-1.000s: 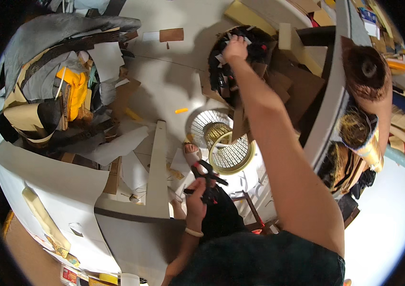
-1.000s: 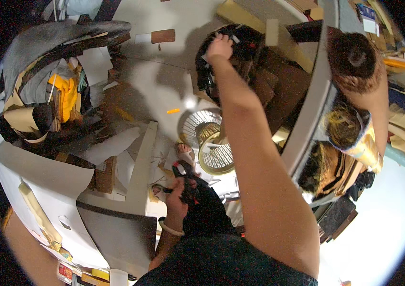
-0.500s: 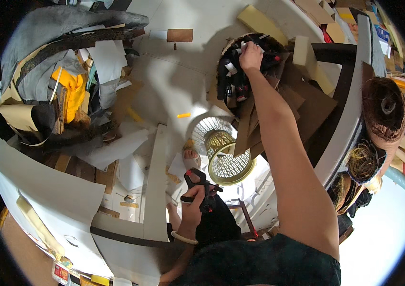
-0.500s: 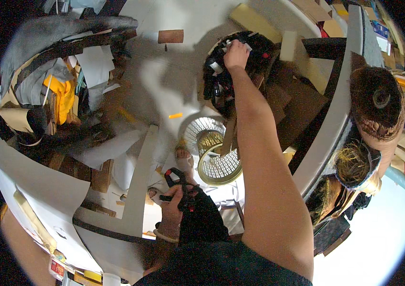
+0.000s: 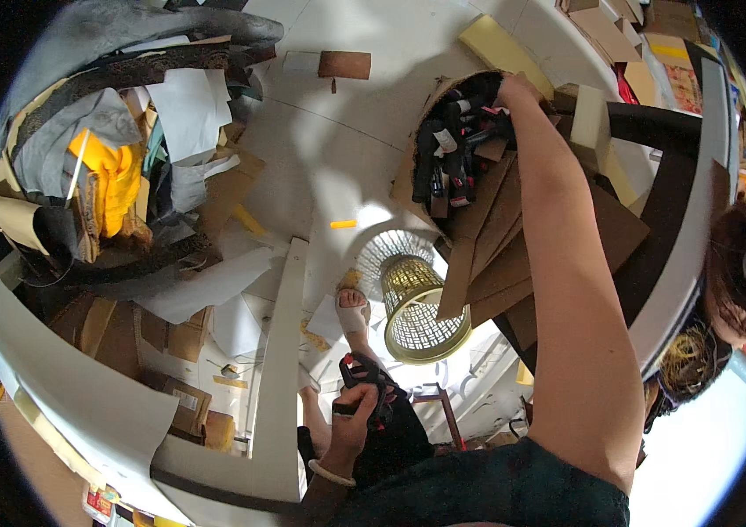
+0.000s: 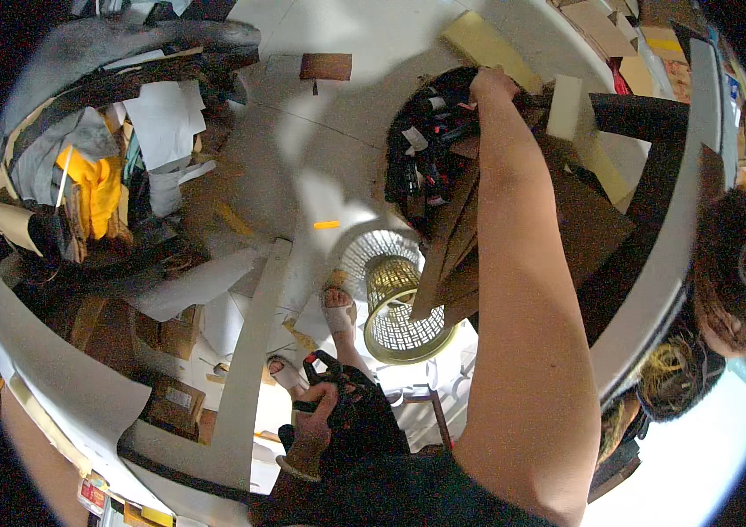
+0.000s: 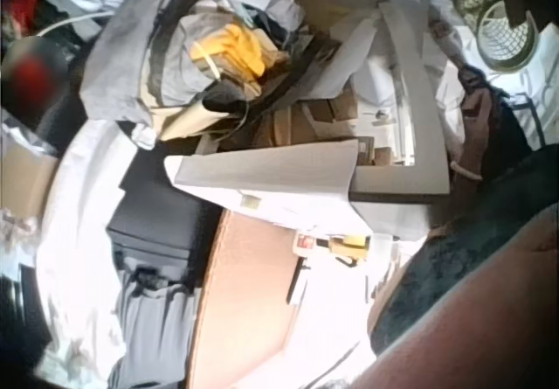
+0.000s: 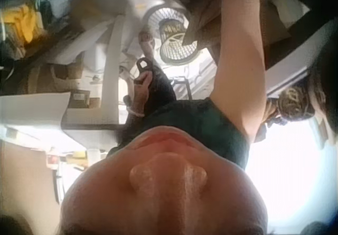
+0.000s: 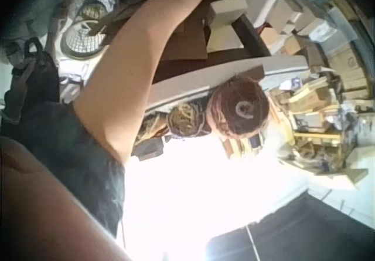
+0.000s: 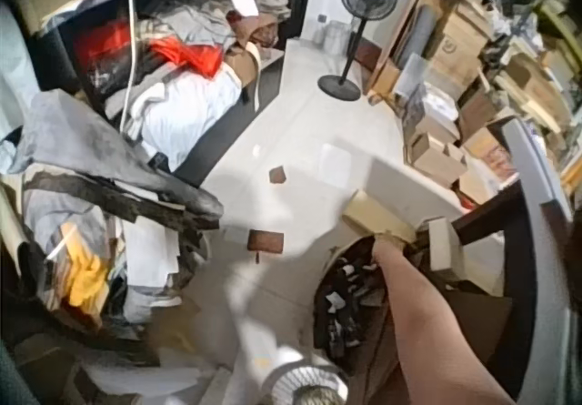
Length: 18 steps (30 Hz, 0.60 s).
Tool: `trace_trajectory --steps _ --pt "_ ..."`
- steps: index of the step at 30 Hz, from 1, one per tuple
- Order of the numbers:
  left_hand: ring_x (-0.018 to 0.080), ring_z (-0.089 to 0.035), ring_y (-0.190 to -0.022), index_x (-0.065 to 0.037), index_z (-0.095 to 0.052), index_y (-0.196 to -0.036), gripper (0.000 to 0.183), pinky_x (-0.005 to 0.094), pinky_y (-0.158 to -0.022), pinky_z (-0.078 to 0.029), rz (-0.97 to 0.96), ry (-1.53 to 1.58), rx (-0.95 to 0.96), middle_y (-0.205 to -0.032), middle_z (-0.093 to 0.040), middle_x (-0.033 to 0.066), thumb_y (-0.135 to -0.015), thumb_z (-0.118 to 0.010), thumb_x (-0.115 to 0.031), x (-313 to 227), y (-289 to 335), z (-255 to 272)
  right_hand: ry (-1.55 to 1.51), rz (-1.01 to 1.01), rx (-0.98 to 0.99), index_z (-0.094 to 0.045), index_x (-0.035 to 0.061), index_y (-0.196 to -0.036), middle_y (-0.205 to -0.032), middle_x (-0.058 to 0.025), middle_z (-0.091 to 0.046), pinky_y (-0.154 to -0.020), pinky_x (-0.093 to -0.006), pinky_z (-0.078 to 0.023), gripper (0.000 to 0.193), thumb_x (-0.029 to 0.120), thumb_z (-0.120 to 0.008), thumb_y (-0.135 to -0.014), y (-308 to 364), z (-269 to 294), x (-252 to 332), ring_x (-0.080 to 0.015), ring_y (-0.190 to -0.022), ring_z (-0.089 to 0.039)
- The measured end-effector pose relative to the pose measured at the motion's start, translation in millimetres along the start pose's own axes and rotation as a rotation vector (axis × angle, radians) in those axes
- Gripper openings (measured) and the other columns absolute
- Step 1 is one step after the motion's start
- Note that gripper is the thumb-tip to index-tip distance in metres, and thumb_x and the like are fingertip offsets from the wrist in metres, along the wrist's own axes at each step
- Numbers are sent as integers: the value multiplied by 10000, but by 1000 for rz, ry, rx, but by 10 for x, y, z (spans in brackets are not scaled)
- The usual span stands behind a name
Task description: The person places a printed image into a yellow frame, then secures it using multiple black clamps. They retrieve clamps from a nearby container, attach them to the frame edges, and later retrieve a backing board from a shelf to complete the assembly.
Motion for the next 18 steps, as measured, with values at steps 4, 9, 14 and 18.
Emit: trace_trajectory --steps 4,9,14,18 --pt "122 -625 -923 62 -669 -1005 179 285 -880 -515 8 1 4 -985 -685 62 -1022 -552 -71 -13 38 -77 -11 -93 99 -356 173 -1539 -1608 -163 -248 -1122 -641 -346 885 338 -812 -798 -252 -206 -76 -431 -1406 -388" --pt "129 -613 -901 60 -672 -1015 176 285 -857 -505 7 -28 -5 -1016 -662 62 -1019 -568 -82 -87 87 -213 182 -172 214 -329 210 -1546 -1584 -130 -329 -1080 -601 -423 891 515 -762 -829 -192 -177 31 -395 -1379 -429" --pt "112 -560 -854 34 -685 -1014 163 262 -806 -458 4 -192 15 -978 -622 22 -998 -623 -116 237 26 -35 145 -179 291 -592 162 -1380 -1471 -124 -515 -1077 -621 -389 637 442 -761 -833 -506 -443 -386 -382 -1346 -477" --pt "86 -538 -820 27 -692 -1004 173 250 -766 -446 96 71 13 -942 -610 1 -990 -642 -138 477 80 -153 200 -93 293 -609 133 -1358 -1446 -133 -538 -1048 -623 -405 663 482 -780 -821 93 -88 15 -404 -1316 -497"
Point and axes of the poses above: each hand's wrist, its own y-axis away from the middle knuckle, its own z-axis out of the back of the hand, x = y × z, the point moved 10 cm from there along -y, towards the middle knuckle
